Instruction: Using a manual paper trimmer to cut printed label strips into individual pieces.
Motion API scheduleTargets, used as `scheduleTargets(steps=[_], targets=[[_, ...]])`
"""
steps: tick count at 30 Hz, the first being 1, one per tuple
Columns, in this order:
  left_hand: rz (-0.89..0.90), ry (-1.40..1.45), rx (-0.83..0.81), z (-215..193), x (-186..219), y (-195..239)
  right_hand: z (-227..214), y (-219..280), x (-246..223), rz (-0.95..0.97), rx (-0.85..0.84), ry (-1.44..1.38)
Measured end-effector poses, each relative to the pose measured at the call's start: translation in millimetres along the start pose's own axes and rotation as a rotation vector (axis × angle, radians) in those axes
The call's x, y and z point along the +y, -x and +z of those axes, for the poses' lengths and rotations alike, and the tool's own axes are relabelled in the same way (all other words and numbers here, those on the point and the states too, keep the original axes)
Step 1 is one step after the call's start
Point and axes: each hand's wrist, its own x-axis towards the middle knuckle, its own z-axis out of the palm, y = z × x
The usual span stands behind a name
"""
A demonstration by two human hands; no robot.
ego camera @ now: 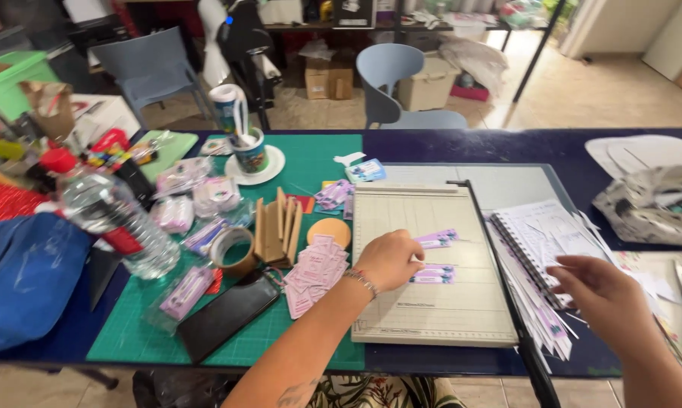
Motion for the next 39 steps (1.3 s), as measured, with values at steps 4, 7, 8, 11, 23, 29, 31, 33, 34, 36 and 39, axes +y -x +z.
scheduleTargets(steps=[4, 7, 8, 11, 23, 29, 31, 33, 34, 36, 39], targets=[[0.133, 0.015, 0.114, 17, -7, 6, -26, 6, 65, 0.015, 0.140, 0.101], [0.060, 0.069, 0.168, 19, -8, 4, -31, 27, 75, 0.112, 0.157, 0.361], [-0.042, 0.100, 0.187, 17, -8, 4, -28, 37, 70, 0.191, 0.127, 0.532], [-0.054, 0.098, 0.304, 25, -32, -15, -19, 41, 100, 0.048, 0.137, 0.668], [-0.245, -0.017, 0.202, 12, -17, -26, 10, 37, 58, 0.312, 0.004, 0.631], [-0.382, -0.052, 0.184, 6, -24, -37, 12, 44, 50, 0.229, 0.163, 0.496], [-0.354, -0.073, 0.249, 12, -33, -38, 9, 44, 63, 0.159, 0.197, 0.516], [-0.332, -0.092, 0.324, 18, -42, -39, 4, 44, 69, 0.076, 0.227, 0.539], [-0.255, -0.078, 0.421, 22, -46, -40, 1, 45, 70, 0.048, 0.290, 0.510], [-0.177, -0.062, 0.519, 25, -47, -38, -6, 45, 75, 0.017, 0.355, 0.483], [0.044, 0.133, 0.621, 27, -37, -22, -13, 42, 93, -0.143, 0.540, 0.439]])
